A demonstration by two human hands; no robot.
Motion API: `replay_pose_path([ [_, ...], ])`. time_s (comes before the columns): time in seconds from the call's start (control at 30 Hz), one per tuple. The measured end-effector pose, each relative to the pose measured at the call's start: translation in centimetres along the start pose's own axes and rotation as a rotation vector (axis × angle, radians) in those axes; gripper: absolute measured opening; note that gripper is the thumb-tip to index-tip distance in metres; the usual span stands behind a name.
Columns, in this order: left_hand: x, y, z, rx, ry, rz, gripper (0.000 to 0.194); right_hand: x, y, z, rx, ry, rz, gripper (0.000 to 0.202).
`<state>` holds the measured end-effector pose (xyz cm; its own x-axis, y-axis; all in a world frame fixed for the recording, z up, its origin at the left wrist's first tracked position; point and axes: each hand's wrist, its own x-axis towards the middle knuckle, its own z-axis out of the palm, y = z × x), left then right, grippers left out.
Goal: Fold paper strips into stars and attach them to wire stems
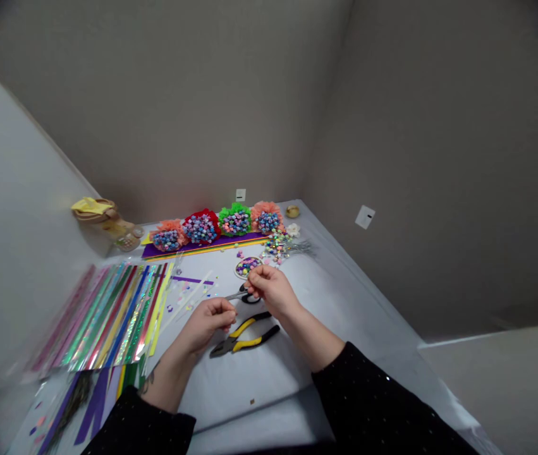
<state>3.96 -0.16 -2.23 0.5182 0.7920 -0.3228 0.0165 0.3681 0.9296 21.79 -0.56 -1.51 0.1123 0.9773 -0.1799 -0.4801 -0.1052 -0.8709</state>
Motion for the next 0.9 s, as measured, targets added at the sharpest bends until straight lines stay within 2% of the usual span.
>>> replay_pose_path([
  [0.27,0.2,-0.4,-0.1,0.011,-0.002,-0.008,0.018,0.0,-1.7,-1.3,-0.019,0.081,-0.046,0.031],
  [0.47,0.4,-0.8,-0.1,0.012,0.004,0.005,0.020,-1.0,-1.0,-0.6,-0.046,0.035,-0.092,0.024],
  [0.63,0.4,-1.0,0.0,0.029,0.007,0.024,0.020,-1.3,-0.5,0.2,-0.049,0.072,-0.154,0.024],
  [0.9,-0.1,0.1,-0.1,0.067,-0.042,0.036,0.021,-1.4,-0.6,-0.3,0.044,0.049,-0.113,0.027],
])
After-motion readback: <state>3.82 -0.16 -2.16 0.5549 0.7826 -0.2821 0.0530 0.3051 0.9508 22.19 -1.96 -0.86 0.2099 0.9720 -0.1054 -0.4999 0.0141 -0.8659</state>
